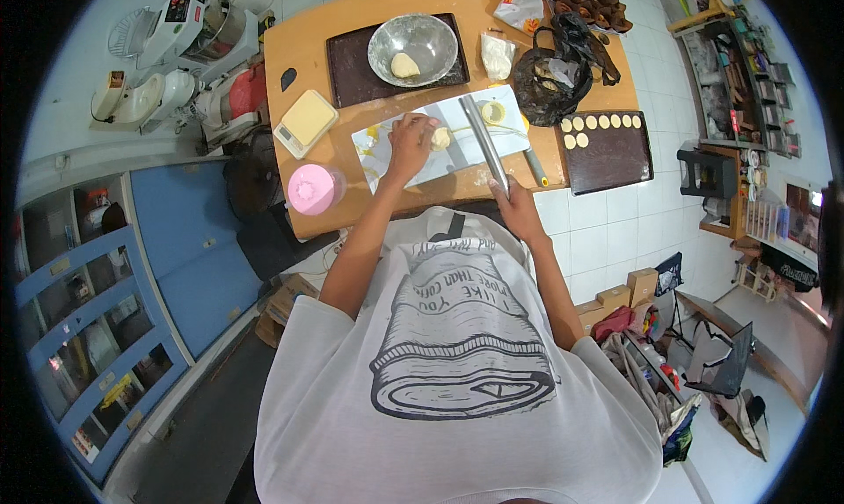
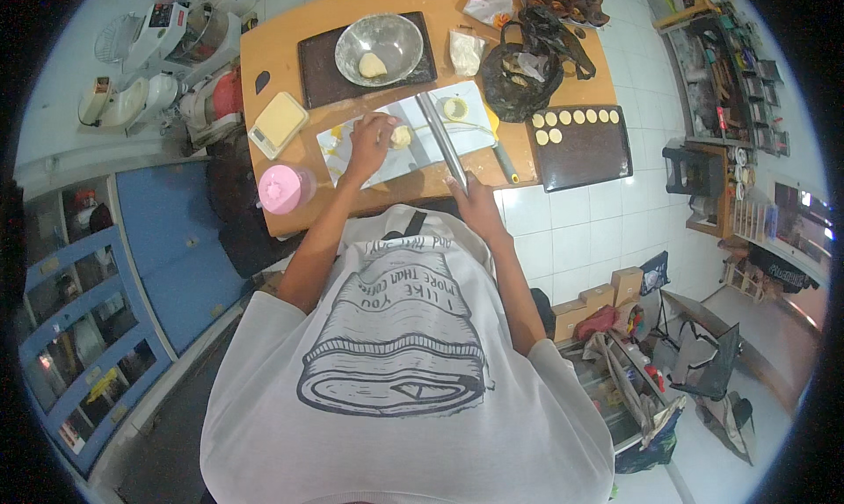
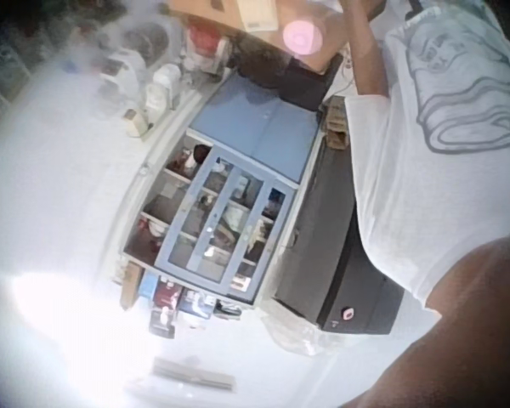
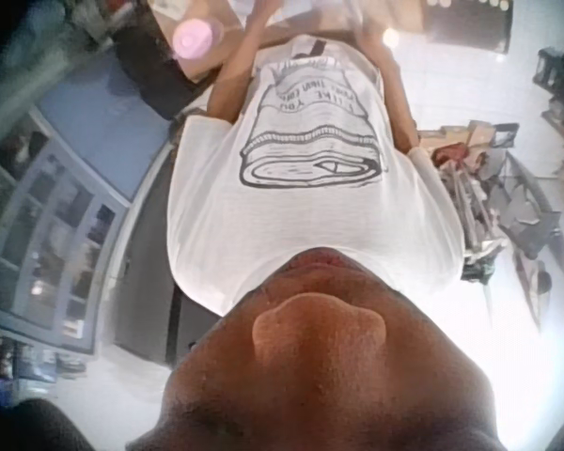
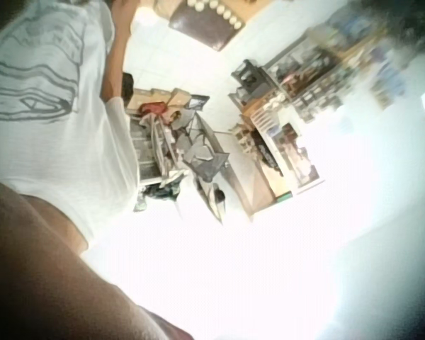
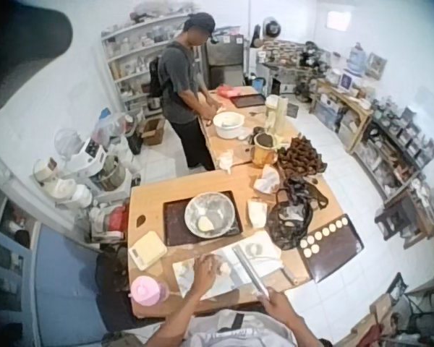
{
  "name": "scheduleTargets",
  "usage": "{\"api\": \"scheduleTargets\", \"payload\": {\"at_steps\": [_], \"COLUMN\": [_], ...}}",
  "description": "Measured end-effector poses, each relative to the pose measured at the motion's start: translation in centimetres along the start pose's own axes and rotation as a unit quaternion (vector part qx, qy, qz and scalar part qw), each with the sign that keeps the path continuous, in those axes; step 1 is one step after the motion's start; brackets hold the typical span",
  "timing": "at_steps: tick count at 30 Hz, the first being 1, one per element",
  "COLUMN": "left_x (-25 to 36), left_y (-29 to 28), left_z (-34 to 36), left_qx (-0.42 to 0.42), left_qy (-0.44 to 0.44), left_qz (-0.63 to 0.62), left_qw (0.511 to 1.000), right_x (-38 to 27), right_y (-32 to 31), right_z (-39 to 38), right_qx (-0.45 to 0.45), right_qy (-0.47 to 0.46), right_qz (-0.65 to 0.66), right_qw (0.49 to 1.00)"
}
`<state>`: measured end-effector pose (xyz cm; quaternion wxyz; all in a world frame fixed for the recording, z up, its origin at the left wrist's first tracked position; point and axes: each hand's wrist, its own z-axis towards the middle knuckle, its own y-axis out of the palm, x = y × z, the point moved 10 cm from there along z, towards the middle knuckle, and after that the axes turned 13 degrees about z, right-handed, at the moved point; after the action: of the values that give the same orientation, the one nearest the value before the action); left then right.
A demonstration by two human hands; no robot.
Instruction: The person prepares round dough pieces by flattening them with a rolling pin on a board and placing them onto a baking tray.
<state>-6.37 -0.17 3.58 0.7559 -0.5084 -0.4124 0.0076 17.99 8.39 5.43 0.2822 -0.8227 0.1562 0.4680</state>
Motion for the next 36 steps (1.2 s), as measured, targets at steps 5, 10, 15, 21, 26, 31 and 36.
{"api": "scheduleTargets", "payload": {"at_steps": [5,10,15,21,26,31,36], "left_x": [-2.2,-0.7,1.7,1.1,0.2,-0.2,-0.2], "left_y": [-1.6,-2.1,-0.4,3.5,4.8,4.8,5.1], "left_z": [3.0,5.9,7.0,7.0,7.3,7.4,7.6], "left_qx": [0.018,0.061,0.053,-0.025,-0.049,-0.037,-0.041], "left_qy": [-0.041,0.020,0.035,0.095,0.079,0.046,0.032], "left_qz": [-0.028,-0.029,0.049,0.171,0.183,0.207,0.242], "left_qw": [0.999,0.998,0.997,0.980,0.979,0.977,0.969], "right_x": [1.2,0.1,0.5,2.0,2.3,3.1,2.3], "right_y": [2.6,5.1,6.2,6.5,6.7,6.8,6.8], "right_z": [0.9,2.1,2.7,3.6,4.1,4.0,3.0], "right_qx": [-0.006,-0.043,-0.054,-0.037,-0.059,-0.029,0.021], "right_qy": [-0.044,-0.075,-0.062,-0.064,-0.041,-0.045,-0.056], "right_qz": [-0.059,-0.092,-0.095,-0.084,-0.082,-0.174,-0.212], "right_qw": [0.997,0.992,0.992,0.994,0.994,0.983,0.976]}}
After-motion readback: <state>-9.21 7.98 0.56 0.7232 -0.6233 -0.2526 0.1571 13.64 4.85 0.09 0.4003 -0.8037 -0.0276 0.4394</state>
